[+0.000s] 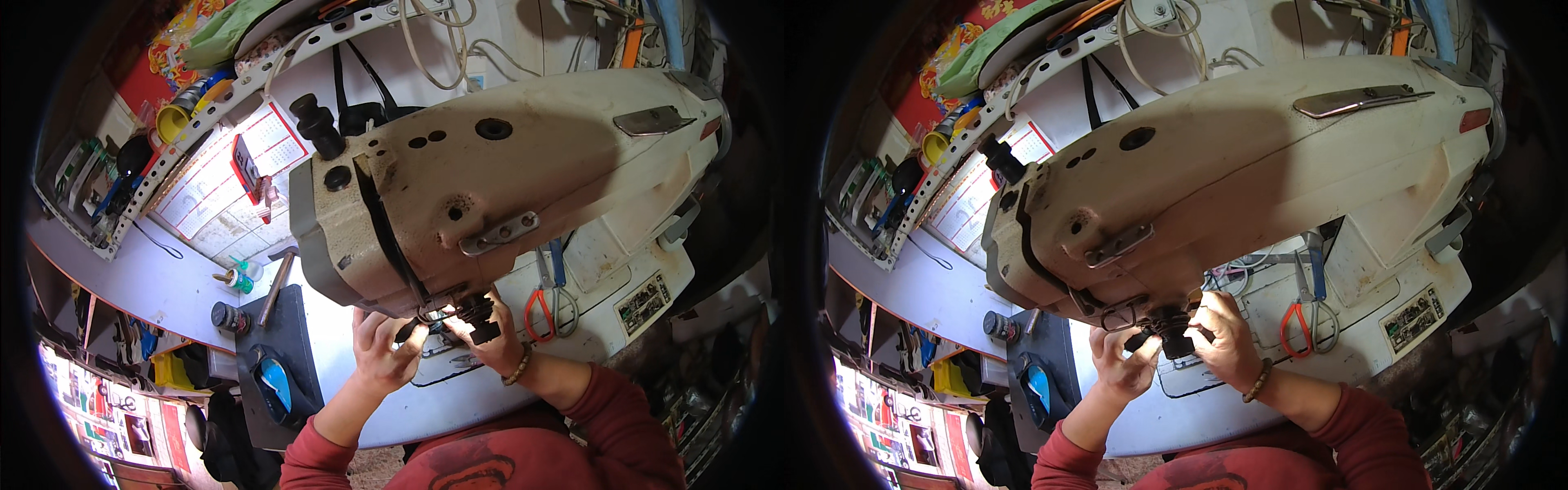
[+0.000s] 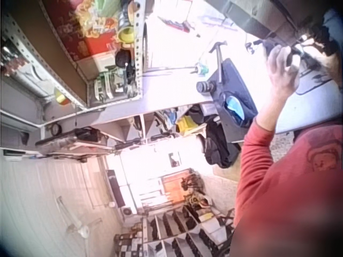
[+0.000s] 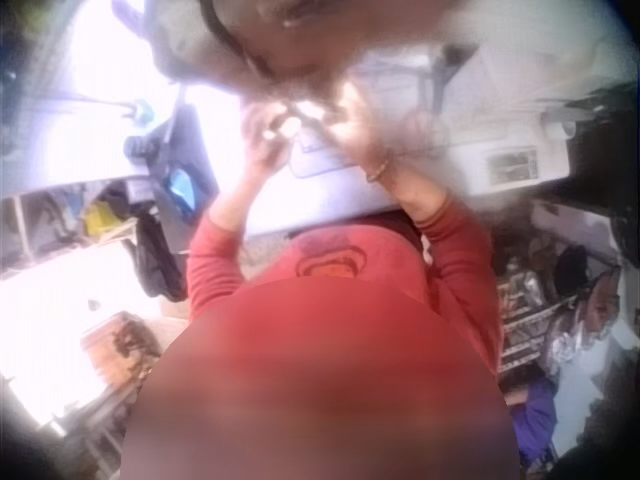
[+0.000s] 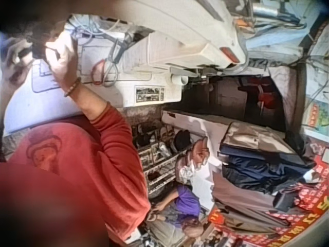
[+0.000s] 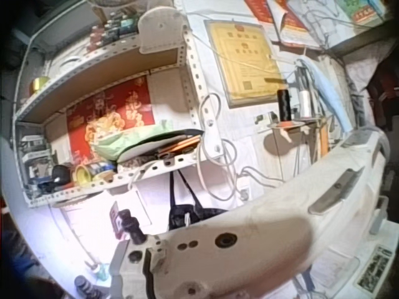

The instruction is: The person inspects a black shoe, aligns the upper to the sole, and uses a sewing machine to stitch the shoe. They then trim excess thread and place the shoe on a shelf.

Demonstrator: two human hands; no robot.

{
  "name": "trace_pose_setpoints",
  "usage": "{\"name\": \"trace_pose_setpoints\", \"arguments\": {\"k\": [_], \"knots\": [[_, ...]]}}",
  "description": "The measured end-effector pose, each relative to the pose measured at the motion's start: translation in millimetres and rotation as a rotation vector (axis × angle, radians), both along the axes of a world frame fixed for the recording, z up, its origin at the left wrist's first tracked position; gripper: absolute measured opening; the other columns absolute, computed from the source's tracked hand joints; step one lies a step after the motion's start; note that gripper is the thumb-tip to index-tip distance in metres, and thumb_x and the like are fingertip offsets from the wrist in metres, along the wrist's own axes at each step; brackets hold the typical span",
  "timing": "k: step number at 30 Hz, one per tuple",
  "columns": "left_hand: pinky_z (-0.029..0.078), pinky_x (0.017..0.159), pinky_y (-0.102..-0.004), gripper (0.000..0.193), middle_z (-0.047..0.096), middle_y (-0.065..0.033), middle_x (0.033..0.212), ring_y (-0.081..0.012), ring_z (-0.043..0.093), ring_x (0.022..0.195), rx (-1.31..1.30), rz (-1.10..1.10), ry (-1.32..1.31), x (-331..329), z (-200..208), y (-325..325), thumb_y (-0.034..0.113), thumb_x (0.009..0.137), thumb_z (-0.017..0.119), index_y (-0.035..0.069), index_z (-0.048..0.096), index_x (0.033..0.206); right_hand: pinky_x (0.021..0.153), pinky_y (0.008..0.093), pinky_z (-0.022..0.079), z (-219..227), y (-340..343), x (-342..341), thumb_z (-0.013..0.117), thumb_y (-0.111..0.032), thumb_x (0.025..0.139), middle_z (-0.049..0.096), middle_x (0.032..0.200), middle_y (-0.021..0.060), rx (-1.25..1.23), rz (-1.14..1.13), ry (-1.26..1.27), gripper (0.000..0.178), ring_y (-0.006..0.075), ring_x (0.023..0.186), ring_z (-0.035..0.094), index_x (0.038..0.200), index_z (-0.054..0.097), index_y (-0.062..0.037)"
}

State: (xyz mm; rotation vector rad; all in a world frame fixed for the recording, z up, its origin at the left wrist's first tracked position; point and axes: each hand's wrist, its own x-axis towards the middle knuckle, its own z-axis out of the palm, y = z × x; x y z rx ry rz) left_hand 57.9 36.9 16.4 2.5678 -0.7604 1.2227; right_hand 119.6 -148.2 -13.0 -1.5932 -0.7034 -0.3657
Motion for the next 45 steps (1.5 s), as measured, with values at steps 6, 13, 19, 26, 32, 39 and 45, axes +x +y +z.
{"name": "trace_pose_setpoints", "arguments": {"k": [6,13,19,26,32,39,45], "knots": [[0.043,0.083,-0.052,0.032,0.055,-0.0056,0.102,-0.0274,0.049,0.097,-0.044,-0.018,-0.006,4.2,2.1,0.1,0.006,0.056,0.072,0.012,0.07,0.088,0.074,0.0353,0.046,-1.3,4.8,-1.0,0.062,0.005,0.074,0.05,0.085,0.0104,-0.011,-0.022,0.102,0.016,0.0276,0.082,0.052,0.082,0.05,-0.0003],[0.042,0.083,-0.0476,0.024,0.058,-0.0067,0.103,-0.0302,0.052,0.099,-0.069,-0.019,-0.01,9.0,8.2,-0.6,0.002,0.06,0.074,0.012,0.069,0.081,0.065,0.0327,0.045,1.5,8.7,0.0,0.057,0.006,0.078,0.048,0.082,0.0102,0.06,-0.006,0.179,0.009,0.0242,0.07,0.051,0.081,0.048,0.0019],[0.04,0.081,-0.0487,0.022,0.056,-0.0041,0.099,-0.0276,0.051,0.096,-0.068,-0.009,-0.012,10.3,6.3,1.0,0.005,0.059,0.073,0.013,0.069,0.08,0.06,0.0325,0.043,7.0,10.7,-4.5,0.053,0.006,0.082,0.047,0.08,0.0111,0.071,-0.073,0.121,0.007,0.0231,0.064,0.048,0.08,0.048,0.0019],[0.039,0.089,-0.0525,0.025,0.056,-0.0033,0.1,-0.0274,0.051,0.099,-0.027,0.056,0.0,8.8,2.5,3.9,0.009,0.06,0.074,0.017,0.069,0.084,0.058,0.0334,0.041,4.9,16.2,-4.2,0.052,0.004,0.084,0.046,0.077,0.0116,0.049,-0.115,0.217,0.006,0.0226,0.062,0.046,0.08,0.047,0.0018],[0.037,0.094,-0.0542,0.026,0.056,-0.003,0.1,-0.0264,0.052,0.099,-0.03,0.077,0.003,8.3,0.4,3.5,0.01,0.06,0.073,0.019,0.069,0.085,0.059,0.0337,0.042,-4.9,17.4,-2.1,0.053,0.003,0.084,0.047,0.078,0.0121,-0.015,-0.123,0.206,0.007,0.0237,0.062,0.047,0.081,0.047,0.0018],[0.039,0.093,-0.0526,0.022,0.057,-0.0038,0.1,-0.0272,0.053,0.099,-0.048,0.053,-0.023,10.8,4.0,0.2,0.007,0.061,0.073,0.015,0.067,0.08,0.064,0.0336,0.045,-2.7,17.7,-3.2,0.055,0.003,0.083,0.049,0.079,0.0117,0.016,-0.085,0.321,0.007,0.0264,0.068,0.052,0.083,0.048,0.0017],[0.04,0.091,-0.0527,0.021,0.057,-0.0053,0.102,-0.0288,0.053,0.101,-0.057,0.033,-0.032,12.0,1.3,2.0,0.006,0.062,0.075,0.012,0.066,0.079,0.066,0.0324,0.046,0.0,16.5,-3.6,0.056,0.003,0.083,0.051,0.08,0.0115,-0.005,-0.096,0.26,0.006,0.0245,0.07,0.053,0.085,0.051,0.0012]]}}
